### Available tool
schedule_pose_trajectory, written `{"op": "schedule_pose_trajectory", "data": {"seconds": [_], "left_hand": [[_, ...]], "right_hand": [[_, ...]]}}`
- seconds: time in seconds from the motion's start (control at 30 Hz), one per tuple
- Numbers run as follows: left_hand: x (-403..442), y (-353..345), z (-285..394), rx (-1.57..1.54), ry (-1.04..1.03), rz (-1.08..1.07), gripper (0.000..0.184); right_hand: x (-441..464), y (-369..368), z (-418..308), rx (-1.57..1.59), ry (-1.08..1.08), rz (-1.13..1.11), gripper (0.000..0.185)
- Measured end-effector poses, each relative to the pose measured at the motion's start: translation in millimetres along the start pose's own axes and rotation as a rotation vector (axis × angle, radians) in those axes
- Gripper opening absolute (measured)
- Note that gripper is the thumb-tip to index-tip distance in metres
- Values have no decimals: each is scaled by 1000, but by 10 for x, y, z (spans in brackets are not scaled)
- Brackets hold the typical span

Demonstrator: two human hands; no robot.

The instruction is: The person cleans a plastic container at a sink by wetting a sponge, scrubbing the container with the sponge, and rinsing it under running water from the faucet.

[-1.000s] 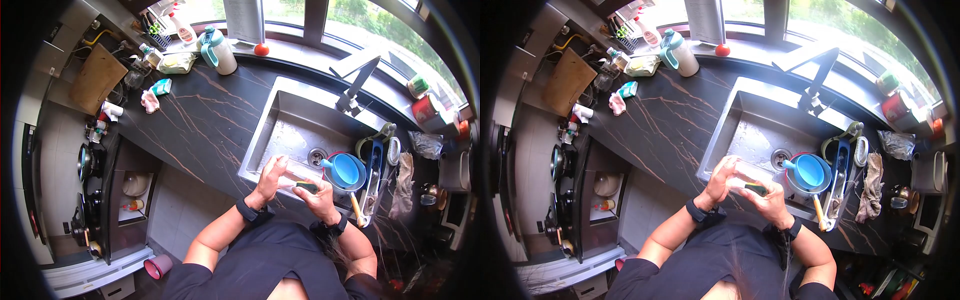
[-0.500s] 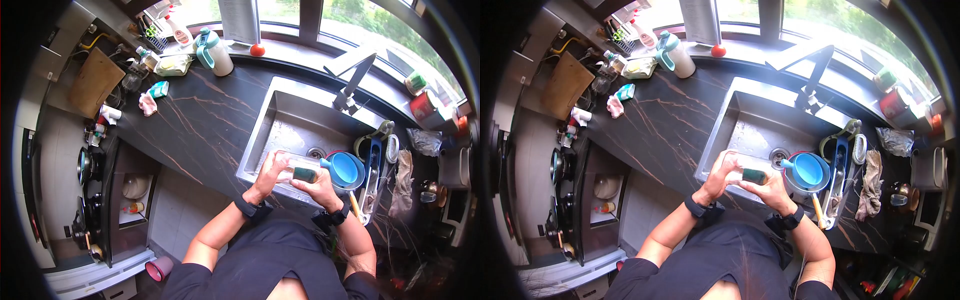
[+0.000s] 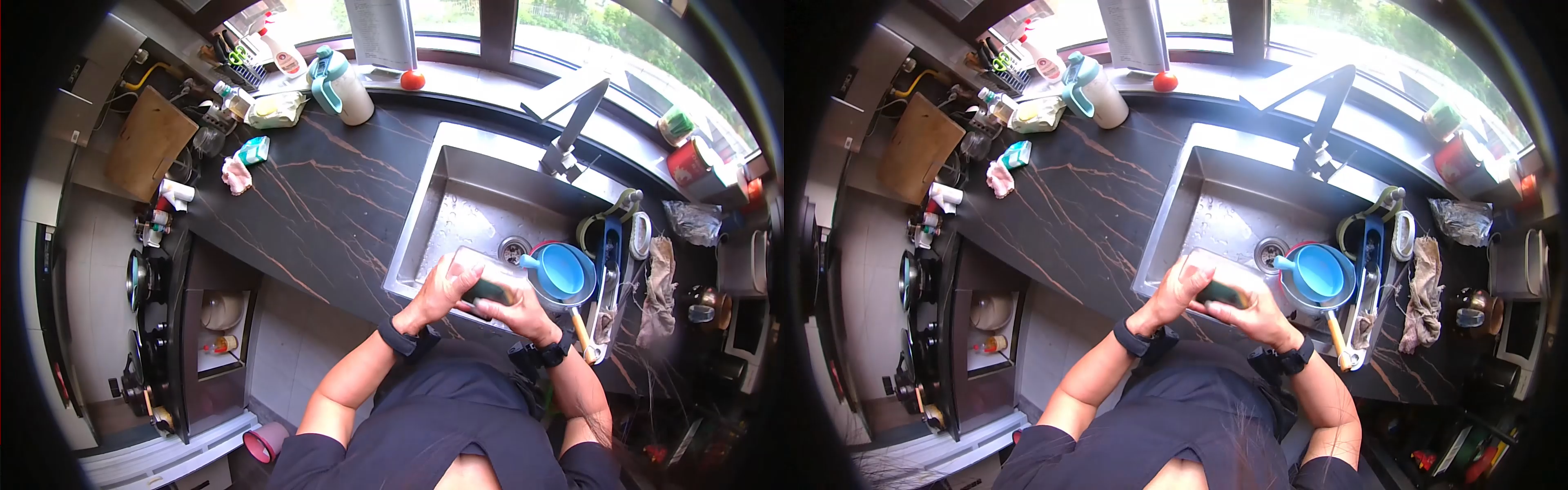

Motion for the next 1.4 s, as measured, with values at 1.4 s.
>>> {"op": "schedule_pose_trajectory", "data": {"seconds": [1.4], "left_hand": [[-92,145,48,144,-445,205,84]], "right_hand": [[-123,30,634,196,-143,547,24]]}}
Point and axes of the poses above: each hand's wrist, its own x-axis towards the middle knuckle, its own y-axis out of the back of the hand, z = x × y, the point moved 4 cm from there along x, towards the middle knuckle, and after that the axes turned 9 degrees about -x, right-handed, at the moved point
